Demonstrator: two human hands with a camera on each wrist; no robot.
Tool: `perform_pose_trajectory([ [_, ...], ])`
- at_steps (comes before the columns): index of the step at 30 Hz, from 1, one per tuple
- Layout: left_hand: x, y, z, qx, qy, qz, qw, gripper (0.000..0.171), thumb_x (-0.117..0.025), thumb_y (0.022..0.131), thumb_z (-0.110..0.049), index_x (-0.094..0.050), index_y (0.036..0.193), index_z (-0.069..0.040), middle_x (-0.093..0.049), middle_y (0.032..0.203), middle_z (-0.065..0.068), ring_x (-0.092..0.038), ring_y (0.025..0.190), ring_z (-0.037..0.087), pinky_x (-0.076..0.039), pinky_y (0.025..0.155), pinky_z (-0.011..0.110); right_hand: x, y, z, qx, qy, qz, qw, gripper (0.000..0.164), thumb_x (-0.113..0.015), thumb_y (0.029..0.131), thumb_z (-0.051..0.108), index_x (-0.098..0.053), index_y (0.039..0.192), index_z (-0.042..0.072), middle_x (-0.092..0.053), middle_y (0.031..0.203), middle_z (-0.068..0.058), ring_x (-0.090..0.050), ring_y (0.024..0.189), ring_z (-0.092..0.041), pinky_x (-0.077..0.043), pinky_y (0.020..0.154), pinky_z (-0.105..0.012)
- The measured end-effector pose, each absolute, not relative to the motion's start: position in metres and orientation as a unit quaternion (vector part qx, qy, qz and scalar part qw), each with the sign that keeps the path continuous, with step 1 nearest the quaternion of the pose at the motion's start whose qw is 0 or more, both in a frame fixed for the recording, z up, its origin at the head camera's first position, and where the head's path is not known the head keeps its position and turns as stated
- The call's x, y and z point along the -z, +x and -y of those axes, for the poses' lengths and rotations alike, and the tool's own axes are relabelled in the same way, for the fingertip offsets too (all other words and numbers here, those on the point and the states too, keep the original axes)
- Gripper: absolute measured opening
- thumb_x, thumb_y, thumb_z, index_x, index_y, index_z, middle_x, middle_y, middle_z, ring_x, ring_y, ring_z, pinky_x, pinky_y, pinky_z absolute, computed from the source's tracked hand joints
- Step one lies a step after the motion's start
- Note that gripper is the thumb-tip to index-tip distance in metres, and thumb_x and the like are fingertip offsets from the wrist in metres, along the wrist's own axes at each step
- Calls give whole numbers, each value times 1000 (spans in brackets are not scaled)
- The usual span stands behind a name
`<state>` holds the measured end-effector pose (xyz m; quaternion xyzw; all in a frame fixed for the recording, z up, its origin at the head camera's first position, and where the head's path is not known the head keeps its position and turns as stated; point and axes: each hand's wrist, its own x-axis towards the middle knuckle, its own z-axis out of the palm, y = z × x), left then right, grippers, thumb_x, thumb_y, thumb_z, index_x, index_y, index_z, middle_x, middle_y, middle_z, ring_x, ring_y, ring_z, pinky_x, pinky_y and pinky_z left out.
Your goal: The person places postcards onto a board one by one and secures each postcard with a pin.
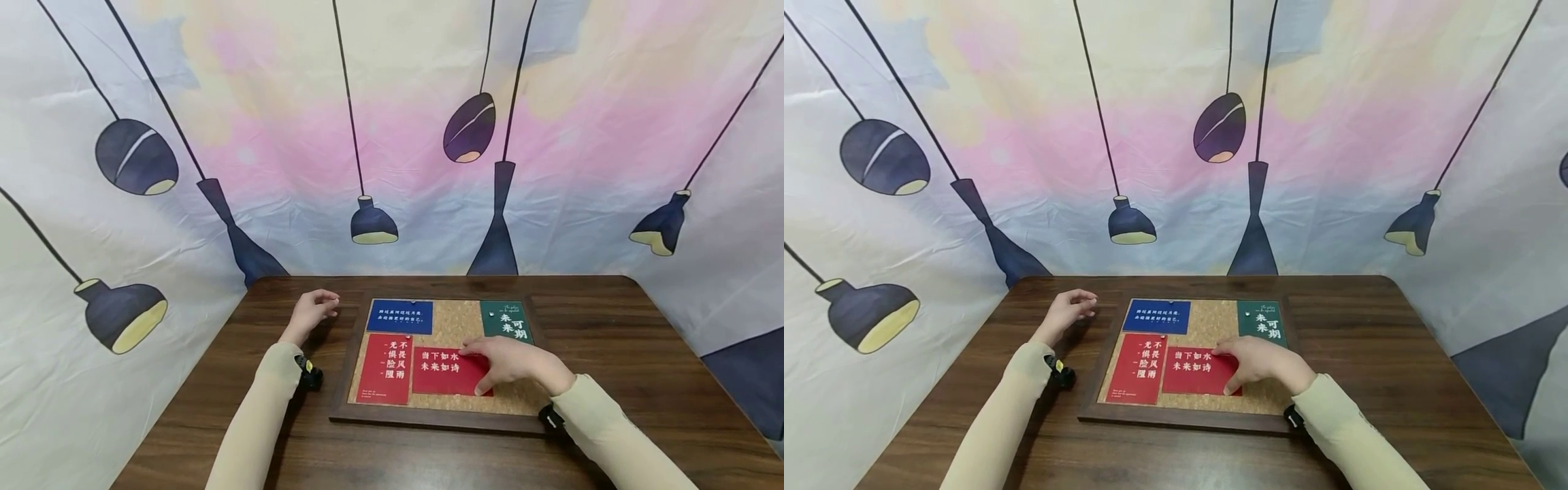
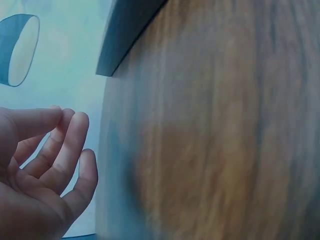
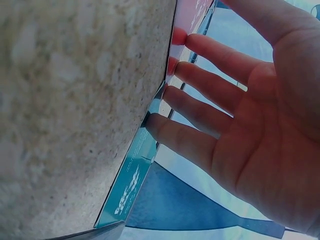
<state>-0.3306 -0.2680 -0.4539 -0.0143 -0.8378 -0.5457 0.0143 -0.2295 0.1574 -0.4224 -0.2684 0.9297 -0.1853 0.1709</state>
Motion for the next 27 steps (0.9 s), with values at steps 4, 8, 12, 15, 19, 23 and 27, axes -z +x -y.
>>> perform_pose_trajectory([
  [4,446,-327,273,548,-21,836,21,31,-62,102,-13,-63,124,9,-66,117,26,-70,95,37,-55,88,48,423,-230,-158,185,-272,-929,169,70,-92,71,25,-65,134,10,-53,146,-10,-49,129,-34,-46,99,-53],
  [8,437,-324,275,549,-26,835,28,34,-63,101,-16,-63,125,8,-65,117,28,-69,97,40,-53,89,52,423,-230,-158,183,-275,-929,166,70,-92,71,25,-65,134,10,-53,146,-11,-49,130,-35,-46,99,-54],
  [12,427,-322,276,544,-36,837,36,34,-63,101,-18,-63,124,7,-63,118,31,-67,100,45,-52,89,51,423,-230,-159,183,-280,-928,164,69,-91,72,24,-65,135,10,-52,147,-12,-47,132,-37,-44,102,-56],
  [15,417,-321,277,539,-40,840,39,33,-63,102,-20,-65,123,4,-62,119,30,-66,102,46,-54,87,46,424,-230,-160,184,-282,-927,163,69,-91,73,23,-65,135,10,-52,147,-12,-47,133,-37,-43,103,-56],
  [19,400,-319,279,521,-40,851,51,30,-63,102,-22,-67,122,0,-65,117,25,-67,101,42,-55,80,32,424,-230,-159,183,-286,-926,164,69,-91,73,25,-64,135,9,-52,147,-12,-48,132,-37,-44,102,-55],
  [23,385,-318,281,505,-53,858,70,30,-64,102,-23,-68,122,-1,-68,112,21,-69,96,34,-54,77,26,424,-230,-159,175,-293,-926,163,70,-91,73,26,-64,135,9,-53,146,-12,-48,131,-37,-44,102,-55],
  [27,375,-316,282,502,-66,859,78,31,-64,102,-24,-68,121,-1,-68,109,16,-70,88,22,-53,78,27,423,-230,-159,175,-294,-925,163,70,-91,73,26,-64,135,9,-53,146,-13,-48,132,-37,-44,102,-54],
])
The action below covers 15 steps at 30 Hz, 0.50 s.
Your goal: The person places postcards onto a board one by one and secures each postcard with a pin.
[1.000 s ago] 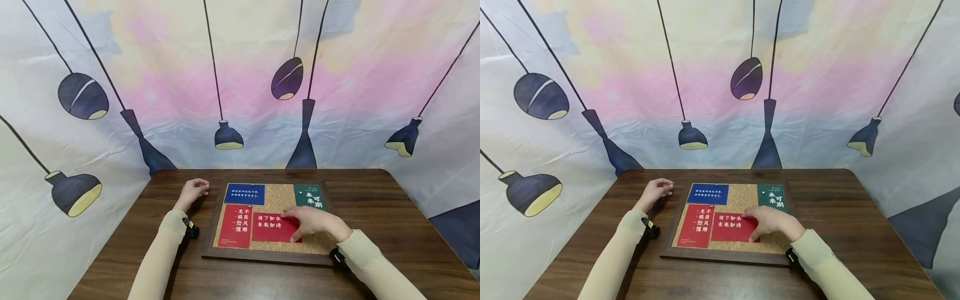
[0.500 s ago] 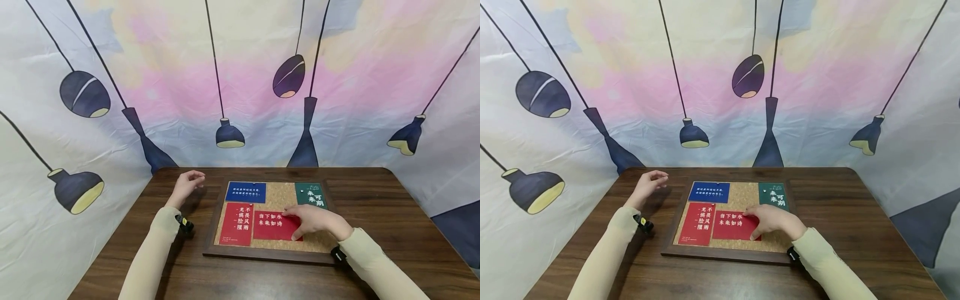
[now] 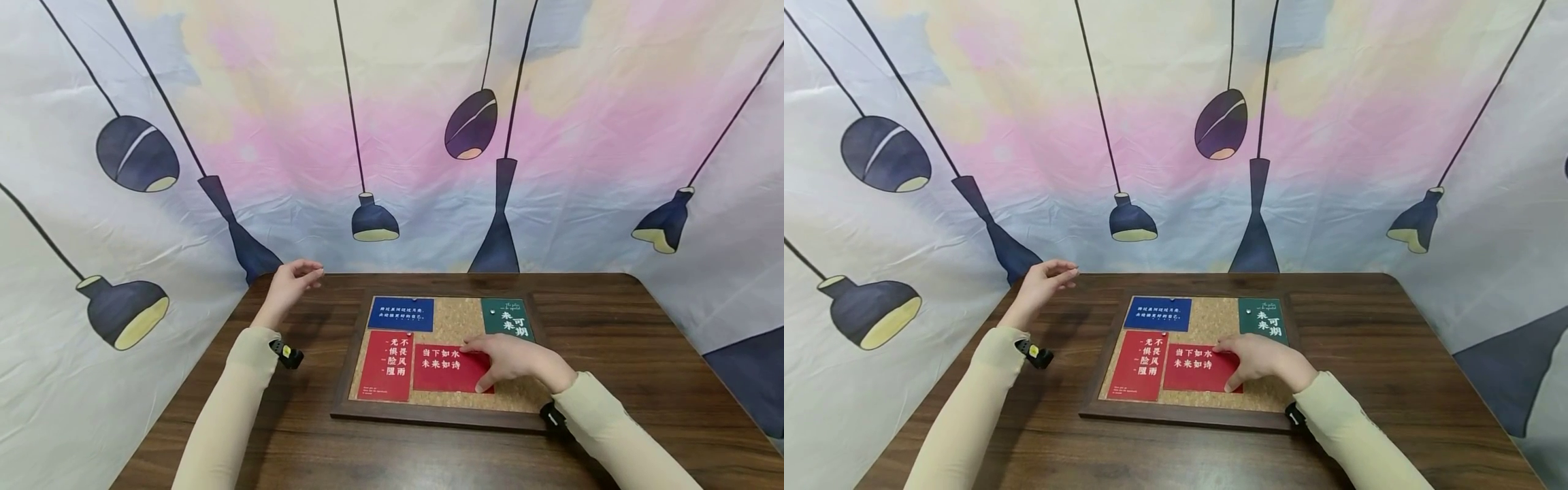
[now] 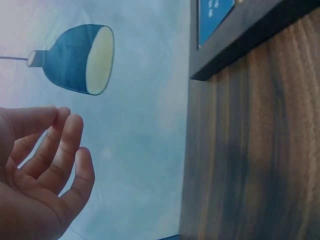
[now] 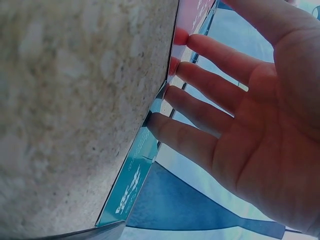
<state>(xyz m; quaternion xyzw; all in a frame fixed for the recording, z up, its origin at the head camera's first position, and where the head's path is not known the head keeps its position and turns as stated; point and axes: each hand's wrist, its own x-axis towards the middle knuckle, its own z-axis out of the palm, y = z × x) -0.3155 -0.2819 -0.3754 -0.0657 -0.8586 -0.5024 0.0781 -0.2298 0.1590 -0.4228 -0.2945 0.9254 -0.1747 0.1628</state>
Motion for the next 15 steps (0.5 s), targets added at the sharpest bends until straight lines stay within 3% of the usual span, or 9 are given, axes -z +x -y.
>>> perform_pose_trajectory([
  [4,370,-313,280,496,-76,861,80,31,-64,102,-24,-68,122,-1,-68,110,17,-69,84,14,-52,79,27,423,-229,-159,177,-295,-925,162,70,-91,73,27,-64,135,9,-53,146,-12,-49,130,-36,-45,101,-53],
  [15,366,-307,260,490,-108,862,70,31,-67,100,-30,-70,120,-7,-72,111,13,-70,95,33,-55,82,36,425,-230,-158,171,-291,-928,156,70,-91,73,26,-64,135,9,-54,145,-12,-49,130,-36,-45,101,-53],
])
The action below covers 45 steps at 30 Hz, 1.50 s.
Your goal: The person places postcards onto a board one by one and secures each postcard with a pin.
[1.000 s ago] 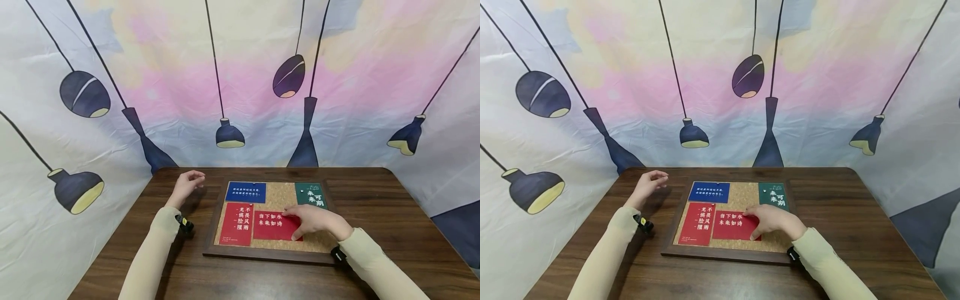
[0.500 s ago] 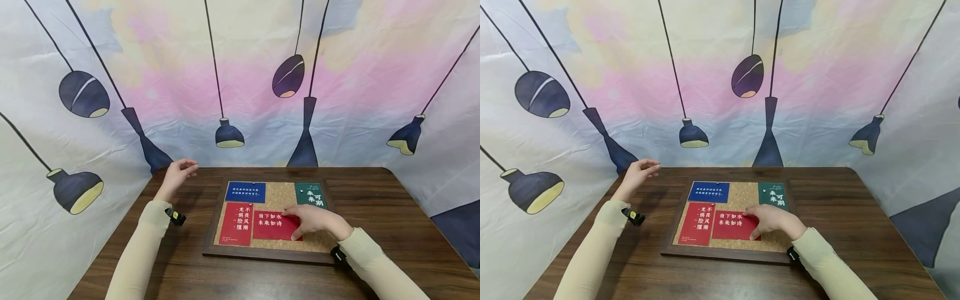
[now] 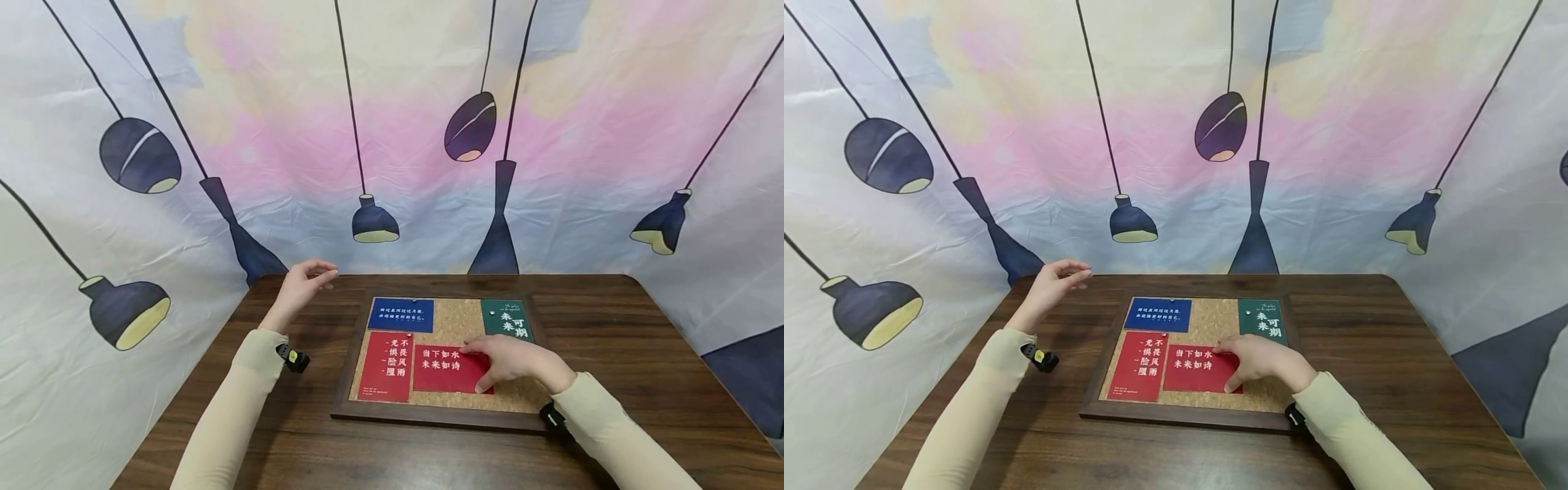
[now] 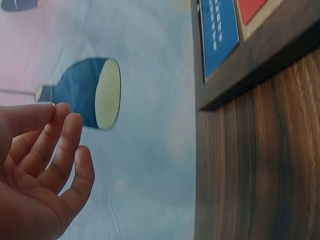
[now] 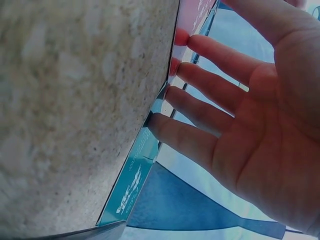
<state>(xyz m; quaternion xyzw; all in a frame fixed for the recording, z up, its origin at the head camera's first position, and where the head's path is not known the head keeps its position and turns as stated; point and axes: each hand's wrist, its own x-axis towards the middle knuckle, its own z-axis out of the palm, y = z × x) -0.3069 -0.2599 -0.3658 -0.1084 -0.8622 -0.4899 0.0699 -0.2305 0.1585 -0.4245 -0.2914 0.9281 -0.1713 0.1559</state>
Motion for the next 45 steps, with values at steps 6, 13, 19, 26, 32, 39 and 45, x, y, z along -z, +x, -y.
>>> perform_pose_trajectory([
  [6,358,-302,238,485,-143,861,64,25,-68,98,-25,-72,115,-6,-72,112,18,-71,92,32,-57,83,39,424,-230,-159,170,-296,-926,162,70,-91,73,26,-64,135,8,-53,146,-13,-48,131,-38,-44,102,-55],
  [13,348,-293,212,468,-180,863,65,23,-69,98,-20,-72,113,-3,-71,110,18,-71,90,33,-58,82,42,423,-229,-159,169,-295,-925,170,70,-90,74,25,-63,136,9,-51,148,-14,-45,135,-39,-44,103,-55],
  [19,339,-281,193,437,-219,871,52,19,-69,98,-18,-73,111,-6,-74,103,12,-70,84,24,-58,79,43,424,-230,-159,171,-292,-925,171,71,-90,73,25,-63,137,9,-50,148,-14,-46,134,-38,-44,102,-55],
  [26,342,-271,170,399,-257,880,24,13,-69,98,-22,-74,109,-16,-73,98,0,-68,86,21,-56,74,37,423,-230,-159,173,-292,-925,170,71,-91,73,25,-63,137,8,-51,148,-13,-46,134,-38,-44,102,-55],
  [32,347,-264,150,373,-298,878,-1,10,-68,98,-19,-74,106,-17,-73,101,2,-67,84,15,-56,75,33,424,-231,-158,175,-290,-925,172,72,-91,73,26,-62,137,8,-51,148,-13,-45,134,-38,-43,103,-55],
  [39,358,-257,136,365,-333,869,-30,11,-69,98,-17,-74,108,-15,-73,100,1,-67,83,17,-55,74,31,423,-229,-158,186,-286,-924,174,72,-92,71,25,-63,135,8,-52,146,-13,-47,132,-37,-44,101,-56],
  [45,367,-254,128,359,-343,867,-48,10,-69,98,-17,-74,107,-17,-73,98,-6,-67,79,17,-54,70,30,422,-229,-159,195,-281,-922,180,72,-92,71,25,-63,136,9,-51,147,-13,-47,130,-36,-45,99,-56],
])
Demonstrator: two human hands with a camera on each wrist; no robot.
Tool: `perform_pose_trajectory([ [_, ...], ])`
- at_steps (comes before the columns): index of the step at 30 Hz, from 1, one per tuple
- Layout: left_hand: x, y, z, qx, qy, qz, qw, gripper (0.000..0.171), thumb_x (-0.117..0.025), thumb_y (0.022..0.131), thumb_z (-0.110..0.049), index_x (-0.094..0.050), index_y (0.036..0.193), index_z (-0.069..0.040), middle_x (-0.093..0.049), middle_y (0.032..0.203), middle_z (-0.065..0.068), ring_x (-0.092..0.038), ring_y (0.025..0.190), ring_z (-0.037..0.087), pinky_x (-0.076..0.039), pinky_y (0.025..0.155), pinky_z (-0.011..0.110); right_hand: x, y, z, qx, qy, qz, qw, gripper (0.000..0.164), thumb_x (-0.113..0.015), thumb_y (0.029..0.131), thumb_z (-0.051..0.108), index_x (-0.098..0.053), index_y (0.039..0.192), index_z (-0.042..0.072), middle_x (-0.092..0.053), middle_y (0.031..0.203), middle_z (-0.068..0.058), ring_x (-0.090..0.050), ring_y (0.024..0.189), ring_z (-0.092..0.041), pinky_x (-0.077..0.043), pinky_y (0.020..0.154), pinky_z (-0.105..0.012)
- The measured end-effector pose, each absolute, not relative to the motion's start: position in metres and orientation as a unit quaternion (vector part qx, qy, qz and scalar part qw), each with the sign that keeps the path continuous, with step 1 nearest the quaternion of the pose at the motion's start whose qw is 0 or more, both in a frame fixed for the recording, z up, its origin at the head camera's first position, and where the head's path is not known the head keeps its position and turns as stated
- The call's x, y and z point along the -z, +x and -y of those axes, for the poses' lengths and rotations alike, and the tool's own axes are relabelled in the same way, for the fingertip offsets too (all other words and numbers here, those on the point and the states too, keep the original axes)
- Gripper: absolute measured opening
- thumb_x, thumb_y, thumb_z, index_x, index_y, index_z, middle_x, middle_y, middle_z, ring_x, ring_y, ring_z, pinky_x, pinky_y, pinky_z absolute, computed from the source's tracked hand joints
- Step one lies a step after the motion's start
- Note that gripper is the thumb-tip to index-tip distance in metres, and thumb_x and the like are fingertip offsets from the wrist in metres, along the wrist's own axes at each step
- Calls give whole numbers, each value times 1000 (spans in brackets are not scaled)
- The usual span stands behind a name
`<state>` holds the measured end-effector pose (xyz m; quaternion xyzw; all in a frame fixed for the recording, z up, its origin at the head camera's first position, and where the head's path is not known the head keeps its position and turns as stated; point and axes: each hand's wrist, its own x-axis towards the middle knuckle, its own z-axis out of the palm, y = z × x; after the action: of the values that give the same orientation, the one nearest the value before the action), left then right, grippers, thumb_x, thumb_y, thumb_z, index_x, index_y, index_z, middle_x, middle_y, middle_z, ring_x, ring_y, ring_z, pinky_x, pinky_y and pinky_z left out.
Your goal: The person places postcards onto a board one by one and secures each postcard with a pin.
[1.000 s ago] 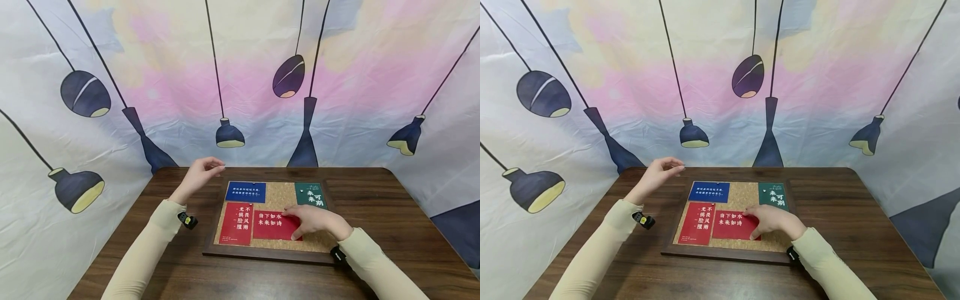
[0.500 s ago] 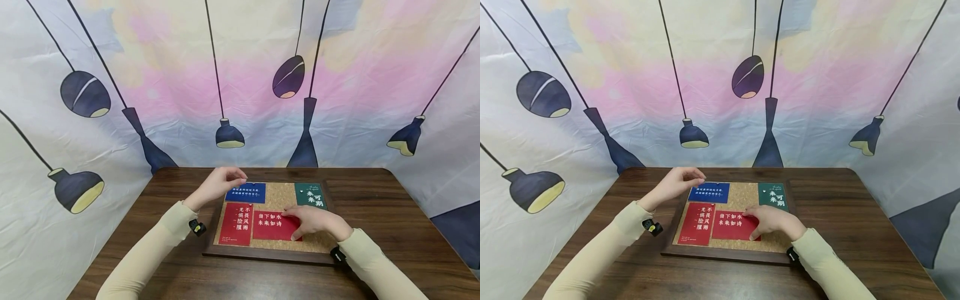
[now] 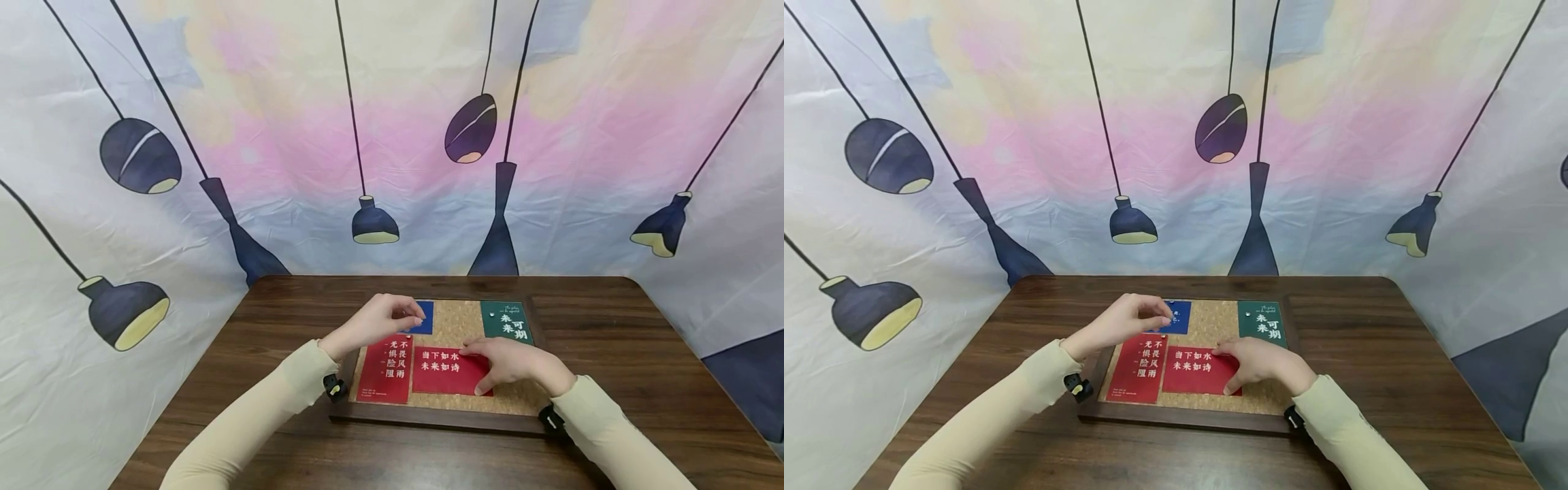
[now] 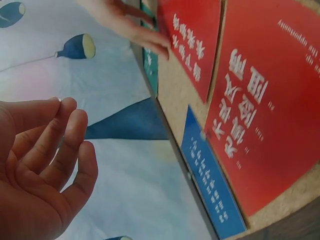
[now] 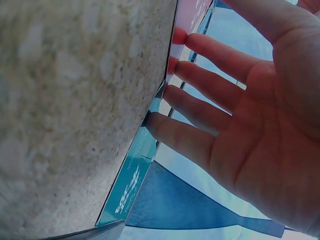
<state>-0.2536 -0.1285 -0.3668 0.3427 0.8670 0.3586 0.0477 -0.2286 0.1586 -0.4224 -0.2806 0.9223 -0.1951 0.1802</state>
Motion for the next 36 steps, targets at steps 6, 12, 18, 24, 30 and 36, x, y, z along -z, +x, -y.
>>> perform_pose_trajectory([
  [6,377,-250,121,-356,353,-862,76,11,-68,99,-20,-74,106,-15,-74,98,-2,-64,76,18,-50,67,29,422,-228,-159,199,-282,-921,180,72,-92,71,25,-63,136,8,-51,147,-13,-46,132,-38,-44,101,-56],
  [12,389,-245,114,-344,351,-864,110,13,-68,98,-20,-74,108,-14,-75,101,2,-68,82,22,-53,70,28,423,-229,-160,197,-285,-921,176,71,-92,72,25,-64,135,9,-51,147,-12,-47,131,-37,-45,100,-55],
  [18,397,-244,106,-350,344,-861,131,17,-70,97,-19,-75,110,-9,-74,97,-2,-65,78,19,-53,68,26,423,-229,-160,198,-285,-921,175,72,-92,71,25,-64,135,9,-52,147,-13,-48,129,-37,-46,99,-55],
  [24,401,-242,99,-359,351,-851,156,15,-70,96,-15,-76,108,-7,-74,96,-4,-70,81,23,-56,67,26,424,-228,-160,195,-288,-921,173,71,-92,72,25,-63,135,8,-51,147,-14,-47,132,-39,-44,102,-56],
  [30,409,-244,94,-351,354,-850,168,12,-70,96,-13,-76,105,-7,-75,94,0,-69,74,24,-55,61,25,423,-228,-160,191,-289,-922,172,70,-91,73,25,-64,135,8,-52,147,-14,-46,133,-40,-42,104,-57],
  [36,416,-244,92,-348,349,-850,188,9,-70,96,-13,-76,102,-11,-71,88,-8,-67,69,22,-55,63,24,423,-229,-160,190,-290,-922,172,71,-91,73,26,-63,136,8,-52,147,-14,-47,133,-39,-43,104,-56],
])
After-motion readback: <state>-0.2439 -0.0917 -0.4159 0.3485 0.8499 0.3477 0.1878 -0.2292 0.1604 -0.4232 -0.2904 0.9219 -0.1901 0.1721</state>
